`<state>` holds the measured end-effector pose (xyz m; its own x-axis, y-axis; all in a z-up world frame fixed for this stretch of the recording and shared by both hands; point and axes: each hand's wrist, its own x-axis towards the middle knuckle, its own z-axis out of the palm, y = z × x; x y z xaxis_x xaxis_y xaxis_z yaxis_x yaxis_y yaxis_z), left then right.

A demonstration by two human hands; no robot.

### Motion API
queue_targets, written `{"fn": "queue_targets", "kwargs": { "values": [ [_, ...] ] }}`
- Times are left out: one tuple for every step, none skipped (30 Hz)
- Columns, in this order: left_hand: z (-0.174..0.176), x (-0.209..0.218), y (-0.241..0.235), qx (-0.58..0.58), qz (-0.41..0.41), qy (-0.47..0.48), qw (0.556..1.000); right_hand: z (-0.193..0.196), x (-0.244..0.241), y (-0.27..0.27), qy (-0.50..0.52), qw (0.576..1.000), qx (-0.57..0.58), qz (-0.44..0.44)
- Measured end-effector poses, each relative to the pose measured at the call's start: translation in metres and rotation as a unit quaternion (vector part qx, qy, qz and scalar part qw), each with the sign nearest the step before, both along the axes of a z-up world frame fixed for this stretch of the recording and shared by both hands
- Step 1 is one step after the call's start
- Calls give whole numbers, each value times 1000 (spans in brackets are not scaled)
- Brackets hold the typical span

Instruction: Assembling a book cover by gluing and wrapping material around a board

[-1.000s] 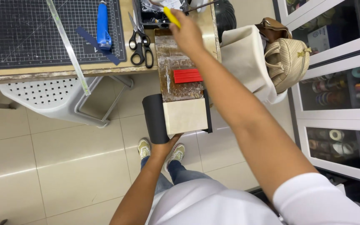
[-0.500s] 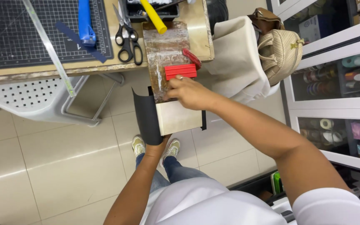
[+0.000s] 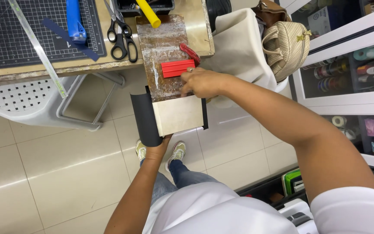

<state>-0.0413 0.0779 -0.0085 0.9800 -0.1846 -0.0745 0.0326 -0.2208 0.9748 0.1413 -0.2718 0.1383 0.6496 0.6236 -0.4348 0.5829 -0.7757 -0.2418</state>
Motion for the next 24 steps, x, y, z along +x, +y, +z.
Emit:
{"fn": "queue_targets", "kwargs": {
  "values": [
    [-1,-5,2,3,-1,-2,1000,0,-2,-4,1,1000,1,-1],
    [-2,-9,5,6,-2,-4,1000,0,-3,-8,-8,1000,-5,2],
    [-3,-12,6,9,-4,-7,1000,1,-4,-13,-19,1000,-12,4],
    [4,-2,-15,11,-6,-10,1000,14,-9,-10,-18,1000,-11,3],
    [13,8,-36,13,-8,-14,1000,28,-13,-7,-33,999,-22,5],
    [22,17,-58,15,-9,-18,1000,42,-17,-5,-48,998,-33,8],
    [23,21,-62,18,-11,-22,1000,47,-19,-4,-48,998,-32,7],
    [23,25,-66,21,-13,-25,999,52,-21,-3,-58,998,-37,7],
    [24,29,-70,24,-14,-29,999,57,-23,-2,-68,997,-43,10],
    [23,31,-71,26,-14,-32,999,59,-25,-1,-69,997,-43,9],
    [22,33,-72,28,-15,-37,999,61,-26,-1,-90,995,-37,12],
    [22,36,-74,30,-16,-41,999,63,-28,0,-112,993,-32,15],
    [22,37,-74,32,-16,-44,998,65,-28,0,-112,993,-31,14],
    [22,37,-73,35,-17,-47,998,67,-29,1,-127,991,-27,18],
    [22,38,-74,37,-16,-51,998,70,-28,1,-144,989,-24,22],
    [22,39,-74,39,-16,-55,998,70,-29,1,-144,989,-24,23],
    [23,40,-74,41,-15,-59,997,70,-30,1,-158,987,-26,24],
    [23,41,-74,43,-15,-63,997,70,-31,1,-172,984,-29,26],
    [23,41,-74,46,-15,-66,997,62,-31,-3,-172,984,-29,27],
    [24,40,-73,49,-14,-69,996,54,-31,-7,-178,983,-25,27],
    [24,41,-73,51,-13,-73,996,47,-30,-11,-186,982,-22,27],
    [23,41,-73,53,-12,-77,996,57,-32,-8,-188,982,-23,28],
    [23,41,-73,55,-11,-81,995,67,-34,-5,-194,980,-21,25],
    [23,41,-73,57,-10,-85,995,77,-37,-2,-201,979,-20,22]
  ]
}}
